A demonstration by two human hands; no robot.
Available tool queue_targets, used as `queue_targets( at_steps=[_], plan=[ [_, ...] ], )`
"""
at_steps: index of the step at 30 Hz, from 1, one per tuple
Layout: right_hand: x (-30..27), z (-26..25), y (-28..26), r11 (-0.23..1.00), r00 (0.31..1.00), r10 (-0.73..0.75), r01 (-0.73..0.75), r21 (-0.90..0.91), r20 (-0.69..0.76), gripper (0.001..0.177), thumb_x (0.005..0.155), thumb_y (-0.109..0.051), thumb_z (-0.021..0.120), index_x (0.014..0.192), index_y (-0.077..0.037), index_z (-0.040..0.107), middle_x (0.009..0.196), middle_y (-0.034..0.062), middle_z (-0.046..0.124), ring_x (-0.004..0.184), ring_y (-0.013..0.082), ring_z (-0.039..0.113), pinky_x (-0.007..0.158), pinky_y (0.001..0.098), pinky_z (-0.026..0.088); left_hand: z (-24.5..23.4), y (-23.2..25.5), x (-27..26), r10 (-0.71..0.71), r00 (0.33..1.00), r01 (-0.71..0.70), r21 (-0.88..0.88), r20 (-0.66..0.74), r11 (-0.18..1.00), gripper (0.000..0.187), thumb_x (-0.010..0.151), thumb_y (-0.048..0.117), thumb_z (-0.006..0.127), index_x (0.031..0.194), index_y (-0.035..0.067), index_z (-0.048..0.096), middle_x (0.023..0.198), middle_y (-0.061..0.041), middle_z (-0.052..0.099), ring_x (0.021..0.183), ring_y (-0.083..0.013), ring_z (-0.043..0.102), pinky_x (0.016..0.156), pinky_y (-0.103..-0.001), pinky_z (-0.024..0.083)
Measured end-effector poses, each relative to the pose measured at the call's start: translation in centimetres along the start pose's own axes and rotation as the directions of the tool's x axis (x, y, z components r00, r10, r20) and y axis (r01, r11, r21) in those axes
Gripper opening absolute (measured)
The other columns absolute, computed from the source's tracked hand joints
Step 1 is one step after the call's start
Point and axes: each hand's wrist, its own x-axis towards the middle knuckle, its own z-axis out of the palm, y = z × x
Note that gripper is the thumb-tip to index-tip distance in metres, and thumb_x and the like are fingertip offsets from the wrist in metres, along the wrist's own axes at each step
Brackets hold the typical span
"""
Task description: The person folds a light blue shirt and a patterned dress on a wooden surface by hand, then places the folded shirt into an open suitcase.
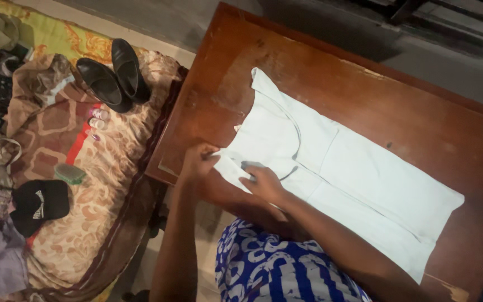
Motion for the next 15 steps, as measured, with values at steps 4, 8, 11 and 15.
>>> queue_targets(
  at_steps=[4,8,11,15],
  plan=[
    [-0.2,0.0,-0.3,0.979,0.978,0.191,-0.183,-0.089,0.082,0.026,0.089,-0.027,0.072,0.107,-0.008,0.074,0.098,0.0198,0.074,0.089,0.0402,0.071,0.078,0.0457,0.056,-1.6,2.0,-0.9,-0.035,0.984,0.024,0.069,0.173,0.997,0.034,0.082,0.015,0.080,0.112,0.001,0.071,0.100,-0.013,0.077,0.089,-0.0198,0.072,0.077,-0.032,0.057],
    [-0.8,-0.1,-1.2,0.981,0.993,0.108,-0.100,-0.167,0.040,0.022,0.087,-0.026,0.073,0.098,-0.007,0.072,0.095,0.0181,0.074,0.088,0.0395,0.070,0.077,0.0470,0.055,-2.3,4.2,-1.1,-0.059,0.989,-0.009,0.459,0.134,0.889,0.028,0.075,0.013,0.082,0.101,0.004,0.075,0.097,-0.015,0.072,0.082,-0.0282,0.073,0.075,-0.036,0.057],
    [-2.0,0.0,-2.4,0.968,0.994,-0.101,0.106,-0.226,0.031,0.021,0.090,-0.025,0.070,0.101,-0.007,0.071,0.094,0.0174,0.072,0.087,0.0373,0.070,0.077,0.0456,0.056,-2.5,5.3,-1.7,0.233,0.968,-0.250,0.436,0.094,0.864,0.011,0.075,0.004,0.074,0.085,0.007,0.074,0.094,-0.014,0.072,0.089,-0.0319,0.071,0.077,-0.038,0.057],
    [-2.7,-0.1,-3.5,0.903,0.968,-0.228,0.251,-0.349,0.105,0.021,0.089,-0.019,0.071,0.105,-0.005,0.073,0.093,0.0178,0.071,0.087,0.0389,0.068,0.076,0.0485,0.054,-2.2,7.8,-4.1,0.406,0.914,-0.332,0.567,-0.006,0.754,0.011,0.079,-0.003,0.069,0.083,0.007,0.067,0.095,-0.011,0.066,0.094,-0.0334,0.067,0.081,-0.043,0.055]
  ],
)
